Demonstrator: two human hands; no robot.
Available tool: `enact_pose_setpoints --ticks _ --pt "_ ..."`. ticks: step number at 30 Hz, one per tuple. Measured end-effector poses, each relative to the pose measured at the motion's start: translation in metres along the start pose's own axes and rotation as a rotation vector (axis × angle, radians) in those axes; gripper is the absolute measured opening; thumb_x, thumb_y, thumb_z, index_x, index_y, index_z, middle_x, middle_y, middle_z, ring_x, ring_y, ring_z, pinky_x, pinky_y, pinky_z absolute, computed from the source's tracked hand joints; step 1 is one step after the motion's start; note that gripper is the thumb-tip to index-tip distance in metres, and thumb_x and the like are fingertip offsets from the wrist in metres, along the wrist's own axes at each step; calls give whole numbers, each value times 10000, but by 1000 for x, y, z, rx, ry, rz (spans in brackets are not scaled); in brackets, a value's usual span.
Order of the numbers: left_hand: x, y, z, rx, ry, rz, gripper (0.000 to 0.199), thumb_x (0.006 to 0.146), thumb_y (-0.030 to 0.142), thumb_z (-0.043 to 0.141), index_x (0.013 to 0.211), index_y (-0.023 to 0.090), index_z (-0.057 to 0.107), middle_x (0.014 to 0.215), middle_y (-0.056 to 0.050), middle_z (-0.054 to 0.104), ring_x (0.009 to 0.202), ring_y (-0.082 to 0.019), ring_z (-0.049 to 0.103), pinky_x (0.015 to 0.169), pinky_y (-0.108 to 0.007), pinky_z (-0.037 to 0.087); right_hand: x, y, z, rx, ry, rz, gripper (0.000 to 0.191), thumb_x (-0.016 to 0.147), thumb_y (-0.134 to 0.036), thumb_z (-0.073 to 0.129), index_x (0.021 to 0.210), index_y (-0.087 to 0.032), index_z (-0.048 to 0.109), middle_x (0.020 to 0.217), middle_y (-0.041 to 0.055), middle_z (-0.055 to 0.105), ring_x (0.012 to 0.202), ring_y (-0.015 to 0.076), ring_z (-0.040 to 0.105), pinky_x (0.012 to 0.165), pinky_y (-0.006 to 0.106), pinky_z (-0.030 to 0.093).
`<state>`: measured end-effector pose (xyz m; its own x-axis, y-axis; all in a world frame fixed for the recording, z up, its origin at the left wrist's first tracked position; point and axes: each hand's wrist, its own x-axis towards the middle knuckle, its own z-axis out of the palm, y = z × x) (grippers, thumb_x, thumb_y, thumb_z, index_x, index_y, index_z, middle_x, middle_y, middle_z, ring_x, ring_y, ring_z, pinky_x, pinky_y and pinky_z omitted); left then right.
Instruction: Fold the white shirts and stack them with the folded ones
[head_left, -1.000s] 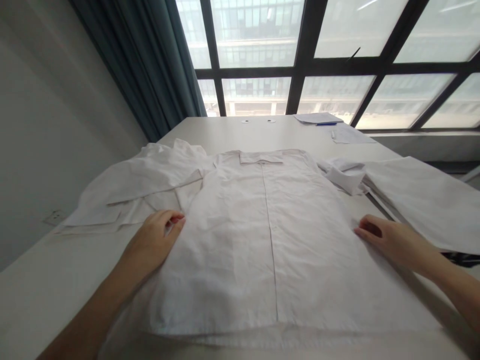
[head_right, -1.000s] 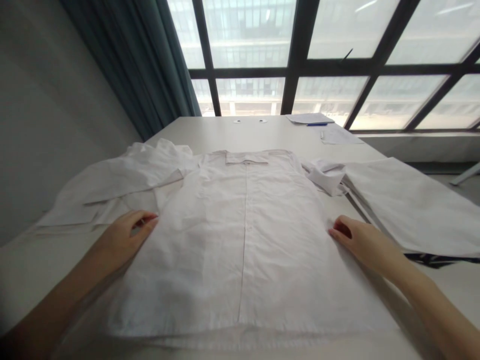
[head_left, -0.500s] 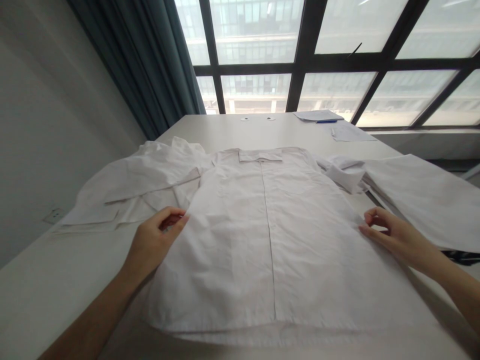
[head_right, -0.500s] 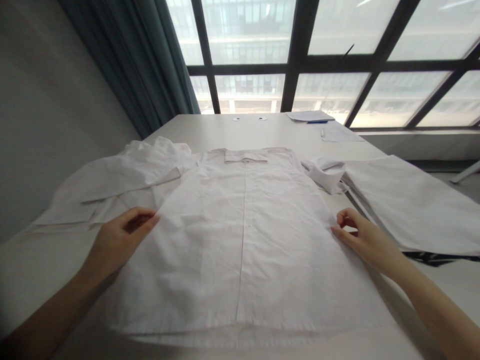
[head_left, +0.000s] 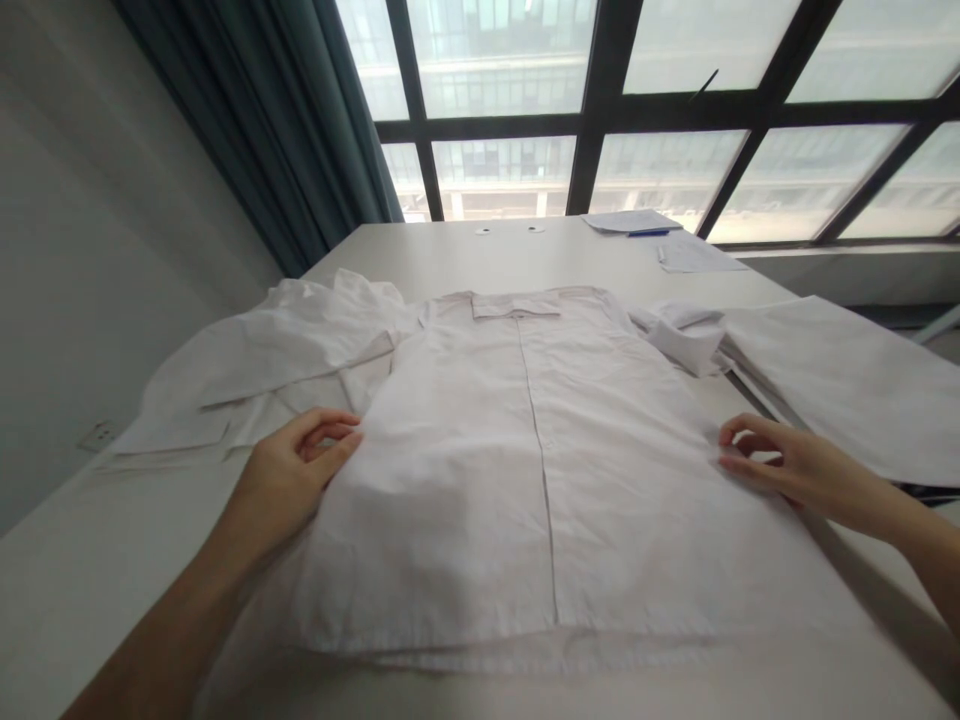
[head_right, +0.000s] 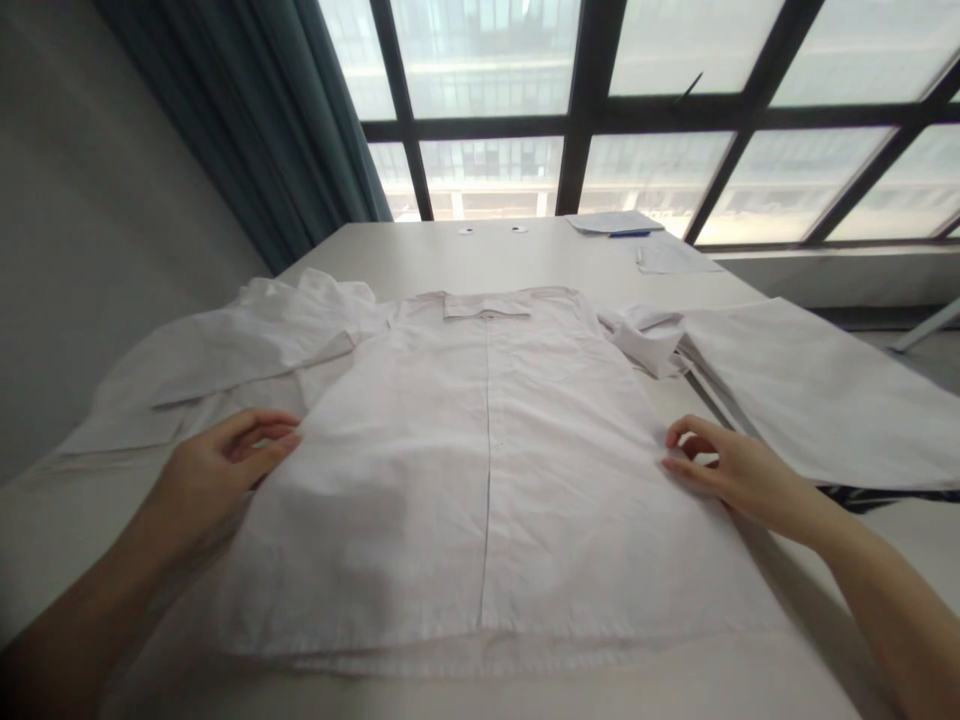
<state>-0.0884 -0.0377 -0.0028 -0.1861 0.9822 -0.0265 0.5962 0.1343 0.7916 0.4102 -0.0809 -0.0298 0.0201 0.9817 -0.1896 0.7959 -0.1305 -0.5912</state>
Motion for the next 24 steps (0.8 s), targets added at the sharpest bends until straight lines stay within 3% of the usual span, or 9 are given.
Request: enact_pose_setpoints --ticks 4,7,10,13,15,19,20,21,24 --pt "8 -18 -9 -50 -315 -25 555 685 532 733 1077 222 492 718 29 671 552 -162 593 467 -223 417 -8 -5 1 79 -127 73 287 840 -526 579 911 -251 538 707 -10 568 446 82 360 412 230 303" --pt "11 -28 -17 -22 -466 -26 518 701 517 737 1054 261 458 675 47 655 553 -182 617 467 -236 438 -13 -1 -2 96 -141 64 259 881 -515 509 868 -257 537 670 -24 524 419 73 342 393 234 259" --pt "10 -30 -23 47 -537 -17 473 743 504 698 1058 279 427 567 94 561 424 -141 521 406 -214 370 -11 7 -9 -40 -138 13 239 891 -491 524 874 -255 555 645 -9 534 459 108 445 444 263 338" --pt "7 -26 -22 89 -582 -39 526 767 536 649 1150 291 384 658 65 625 476 -162 566 428 -229 398 -9 3 -8 -299 -26 -77 276 839 -516 621 887 -250 566 632 -4 551 501 152 509 504 299 389" --pt "5 -24 -17 197 -490 18 534 772 546 627 1177 290 392 736 38 650 579 -192 616 489 -250 433 -13 -16 1 -331 -19 -230 272 867 -519 596 896 -249 571 688 5 578 561 168 548 544 302 420" --pt "-6 -17 1 604 -18 393 342 843 444 587 1118 264 493 931 -34 610 848 -248 625 613 -291 441 -35 -73 39 -261 -291 -605 116 914 -364 582 931 -250 585 911 23 638 794 174 619 682 289 471" --pt "-11 -14 6 646 33 533 268 885 403 556 1104 257 507 988 -51 595 917 -255 606 660 -305 450 -40 -86 50 -264 -348 -678 120 900 -345 607 971 -252 588 926 20 641 816 177 619 691 290 467" --pt "-18 -10 13 650 32 689 196 921 360 526 1084 250 518 1004 -56 583 944 -248 587 711 -316 456 -45 -96 60 -281 -383 -749 181 877 -364 642 999 -244 585 933 21 642 820 184 615 683 296 460" --pt "-43 2 35 610 -227 1098 84 972 293 491 997 231 541 937 -35 577 846 -204 551 779 -330 448 -52 -107 87 -353 -347 -945 233 865 -433 640 911 -217 564 858 16 634 760 196 573 645 328 414"
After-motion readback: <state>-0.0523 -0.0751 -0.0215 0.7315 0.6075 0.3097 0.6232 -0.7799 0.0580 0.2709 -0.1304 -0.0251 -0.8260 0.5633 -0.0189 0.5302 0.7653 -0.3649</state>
